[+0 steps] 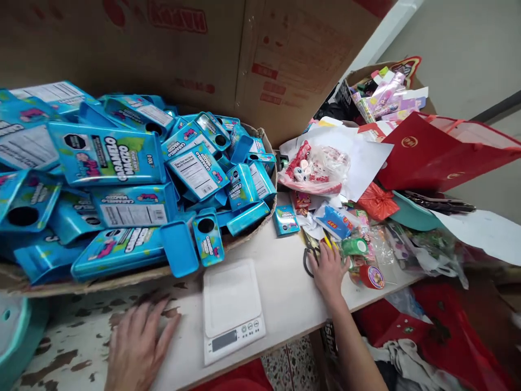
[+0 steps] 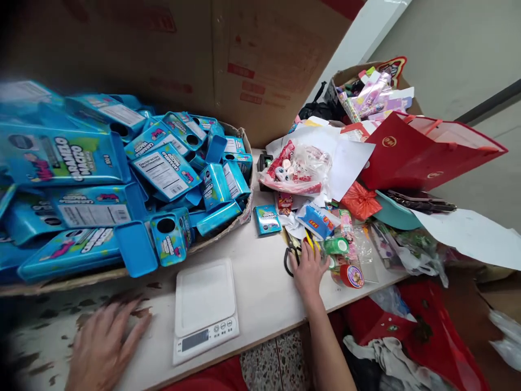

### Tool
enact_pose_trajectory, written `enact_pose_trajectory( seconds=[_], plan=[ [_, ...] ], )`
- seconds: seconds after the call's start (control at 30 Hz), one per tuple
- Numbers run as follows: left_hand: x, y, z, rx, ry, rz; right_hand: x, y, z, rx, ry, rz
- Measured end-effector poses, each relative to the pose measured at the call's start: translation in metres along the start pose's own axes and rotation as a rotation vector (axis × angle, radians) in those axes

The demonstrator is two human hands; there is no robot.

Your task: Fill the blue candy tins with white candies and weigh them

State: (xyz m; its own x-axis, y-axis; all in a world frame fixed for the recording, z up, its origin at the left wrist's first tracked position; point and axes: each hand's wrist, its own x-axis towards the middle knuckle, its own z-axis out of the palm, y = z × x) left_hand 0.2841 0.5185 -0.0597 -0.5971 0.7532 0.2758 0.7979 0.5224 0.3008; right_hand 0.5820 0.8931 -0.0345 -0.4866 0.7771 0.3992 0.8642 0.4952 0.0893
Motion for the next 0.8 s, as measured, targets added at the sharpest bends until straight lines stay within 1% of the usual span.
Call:
enact_pose_trajectory(
  seconds=[0.07, 0.17, 0.27, 0.37, 0.43, 0.53, 0.6, 0.7, 0.8],
  plan=[
    [-0.003, 0.001, 0.000, 0.042, -0.008, 0.014, -0.001, -0.008, -0.003, -0.034, 0.002, 0.005],
    [0.000, 0.007, -0.001, 0.070, 0.008, 0.017, -0.004, -0.019, -0.004, -0.068, 0.014, -0.001],
    [0.006, 0.015, -0.004, 0.111, 0.016, 0.015, -0.006, -0.027, 0.000, -0.062, 0.086, 0.036],
    [0.010, 0.018, -0.009, 0.137, 0.002, 0.006, -0.009, -0.029, 0.007, -0.046, 0.176, 0.126],
    [0.011, 0.019, -0.010, 0.143, -0.003, -0.004, -0.010, -0.028, 0.011, -0.026, 0.206, 0.173],
    [0.012, 0.020, -0.009, 0.165, 0.002, -0.015, -0.011, -0.028, 0.014, 0.004, 0.238, 0.211],
    [0.014, 0.021, -0.008, 0.168, 0.014, -0.016, -0.011, -0.030, 0.013, 0.013, 0.305, 0.232],
    [0.018, 0.024, -0.009, 0.148, 0.033, -0.012, -0.011, -0.037, 0.008, 0.044, 0.380, 0.187],
    [0.022, 0.026, -0.011, 0.123, 0.050, -0.019, -0.009, -0.042, 0.004, 0.094, 0.357, 0.091]
  ],
)
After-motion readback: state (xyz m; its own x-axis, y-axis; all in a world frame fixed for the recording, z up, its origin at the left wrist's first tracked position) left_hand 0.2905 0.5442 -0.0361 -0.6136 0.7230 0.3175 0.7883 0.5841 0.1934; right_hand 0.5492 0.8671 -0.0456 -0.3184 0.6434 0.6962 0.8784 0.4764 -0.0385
